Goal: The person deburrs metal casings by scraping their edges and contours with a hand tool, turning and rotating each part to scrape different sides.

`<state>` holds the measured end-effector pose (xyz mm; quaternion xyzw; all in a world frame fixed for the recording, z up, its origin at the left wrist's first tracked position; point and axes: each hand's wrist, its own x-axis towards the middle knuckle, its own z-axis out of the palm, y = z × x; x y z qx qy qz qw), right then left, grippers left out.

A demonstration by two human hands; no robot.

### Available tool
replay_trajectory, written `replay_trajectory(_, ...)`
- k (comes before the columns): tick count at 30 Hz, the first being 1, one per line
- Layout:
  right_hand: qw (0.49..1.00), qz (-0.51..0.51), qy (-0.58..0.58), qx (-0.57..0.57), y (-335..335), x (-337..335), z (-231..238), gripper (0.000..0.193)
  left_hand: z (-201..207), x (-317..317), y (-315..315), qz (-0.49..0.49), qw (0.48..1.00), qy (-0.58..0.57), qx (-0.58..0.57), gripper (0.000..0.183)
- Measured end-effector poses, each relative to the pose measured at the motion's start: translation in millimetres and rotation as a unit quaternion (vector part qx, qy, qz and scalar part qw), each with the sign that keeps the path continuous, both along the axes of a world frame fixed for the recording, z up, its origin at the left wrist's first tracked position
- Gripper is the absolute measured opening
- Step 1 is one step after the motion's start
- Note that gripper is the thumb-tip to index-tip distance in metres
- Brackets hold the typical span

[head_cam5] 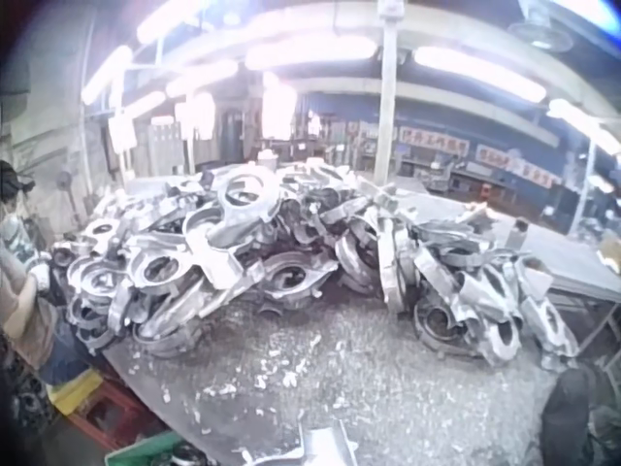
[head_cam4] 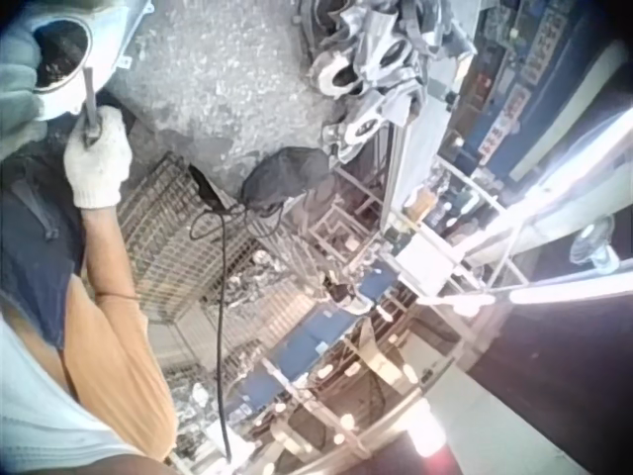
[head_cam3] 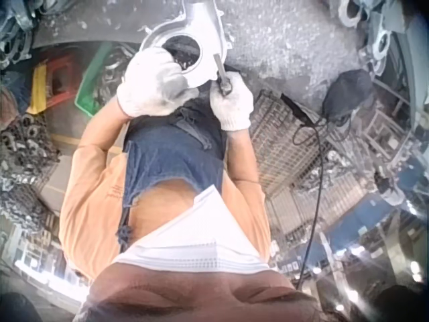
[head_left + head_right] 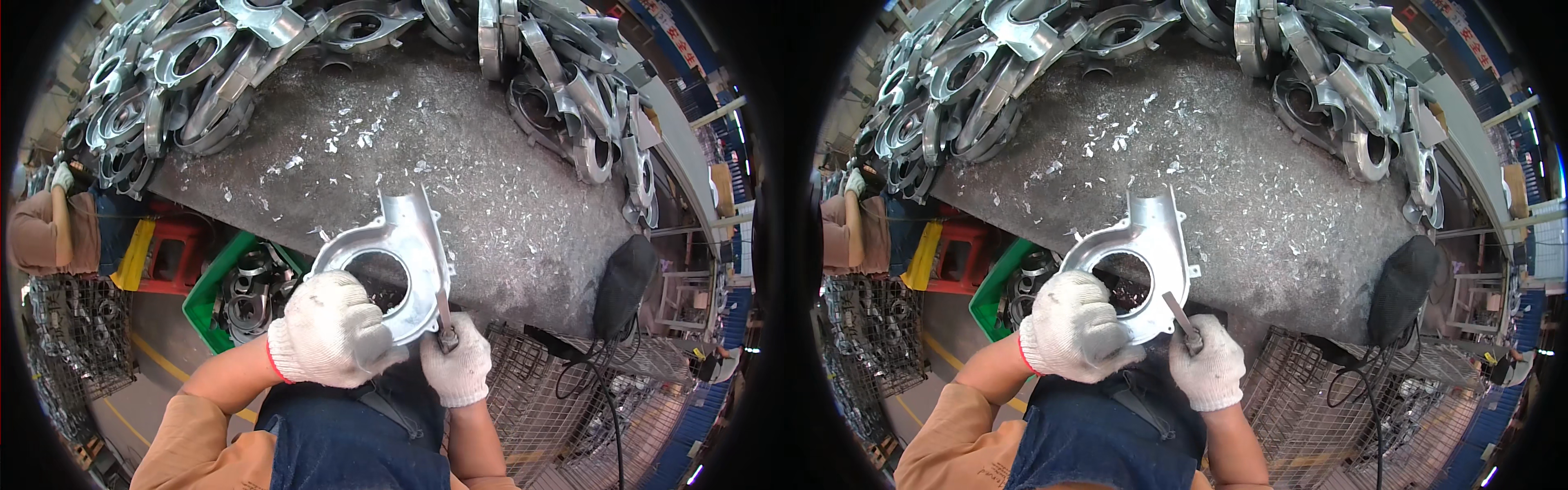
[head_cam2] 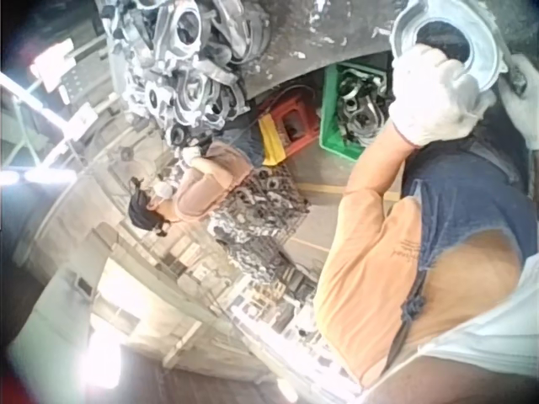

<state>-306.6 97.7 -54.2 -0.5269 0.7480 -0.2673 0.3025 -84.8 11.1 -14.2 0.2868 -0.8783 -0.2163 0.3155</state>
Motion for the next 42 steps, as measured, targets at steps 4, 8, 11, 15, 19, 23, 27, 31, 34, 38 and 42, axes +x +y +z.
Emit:
replay_trajectory(4,0.982,0.135,-0.052,0.125,-12,-20,0,0.016,1,-4,-4,0.011,1.0,-0.005,-0.026,0.028)
replay_trajectory(8,0.956,0.12,-0.183,0.195,-2,-45,-12,0.021,-24,-24,-13,0.057,0.994,-0.036,-0.087,0.035)
replay_trajectory(11,0.964,0.049,-0.198,0.172,13,-52,-24,0.022,-18,-15,-23,0.03,0.996,0.028,-0.085,0.059)
replay_trajectory(15,0.971,0.024,-0.159,0.177,20,-53,-29,0.024,-21,28,-28,0.068,0.986,-0.099,-0.113,0.069)
replay_trajectory(19,0.978,0.071,-0.109,0.161,13,-39,-29,0.026,-57,35,-55,0.027,0.983,-0.111,-0.14,0.048)
replay_trajectory(23,0.978,0.097,-0.126,0.134,-3,-25,-14,0.024,-41,19,-40,-0.033,0.991,0.019,-0.125,0.038)
replay_trajectory(27,0.974,0.133,-0.126,0.13,-4,-9,11,0.022,-16,16,-24,-0.032,0.995,0.031,-0.086,0.039)
replay_trajectory(31,0.984,0.099,-0.146,0.005,0,-8,-4,0.022,11,22,-25,-0.031,0.998,0.007,-0.054,0.038)
replay_trajectory(34,0.983,0.07,-0.172,-0.001,-4,-3,-2,0.021,16,24,-26,-0.021,0.998,0.007,-0.052,0.039)
replay_trajectory(38,0.987,0.156,-0.046,0.005,-7,3,31,0.017,26,25,-25,0.01,0.999,-0.029,-0.045,0.043)
replay_trajectory(42,0.996,0.048,-0.078,0.01,-10,1,25,0.015,36,17,-24,0.018,0.999,-0.032,-0.04,0.046)
